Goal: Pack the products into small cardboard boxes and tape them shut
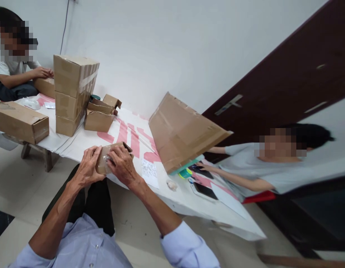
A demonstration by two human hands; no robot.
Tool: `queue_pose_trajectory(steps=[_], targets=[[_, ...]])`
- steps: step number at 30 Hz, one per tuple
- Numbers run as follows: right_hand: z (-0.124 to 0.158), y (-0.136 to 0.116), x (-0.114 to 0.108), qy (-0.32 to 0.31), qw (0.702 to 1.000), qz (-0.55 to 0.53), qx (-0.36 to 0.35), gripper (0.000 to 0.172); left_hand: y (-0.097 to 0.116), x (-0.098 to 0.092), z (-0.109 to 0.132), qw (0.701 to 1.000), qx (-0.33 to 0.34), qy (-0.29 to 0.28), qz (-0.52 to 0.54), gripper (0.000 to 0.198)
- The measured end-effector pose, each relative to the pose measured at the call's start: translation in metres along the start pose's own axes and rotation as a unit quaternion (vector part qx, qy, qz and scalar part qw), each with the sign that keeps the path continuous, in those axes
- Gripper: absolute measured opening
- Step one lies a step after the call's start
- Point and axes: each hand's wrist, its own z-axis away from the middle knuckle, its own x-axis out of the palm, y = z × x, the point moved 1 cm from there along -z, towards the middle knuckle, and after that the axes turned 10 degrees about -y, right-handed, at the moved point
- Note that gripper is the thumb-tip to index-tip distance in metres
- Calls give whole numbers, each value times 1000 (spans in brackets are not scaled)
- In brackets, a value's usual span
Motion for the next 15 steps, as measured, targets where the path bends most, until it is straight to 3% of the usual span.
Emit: queue_pose_trajectory(steps=[15], targets=[[-4, 6, -1, -35, 997, 57, -31, 27, 1, -3, 1, 1000, -7, 0, 8, 110]])
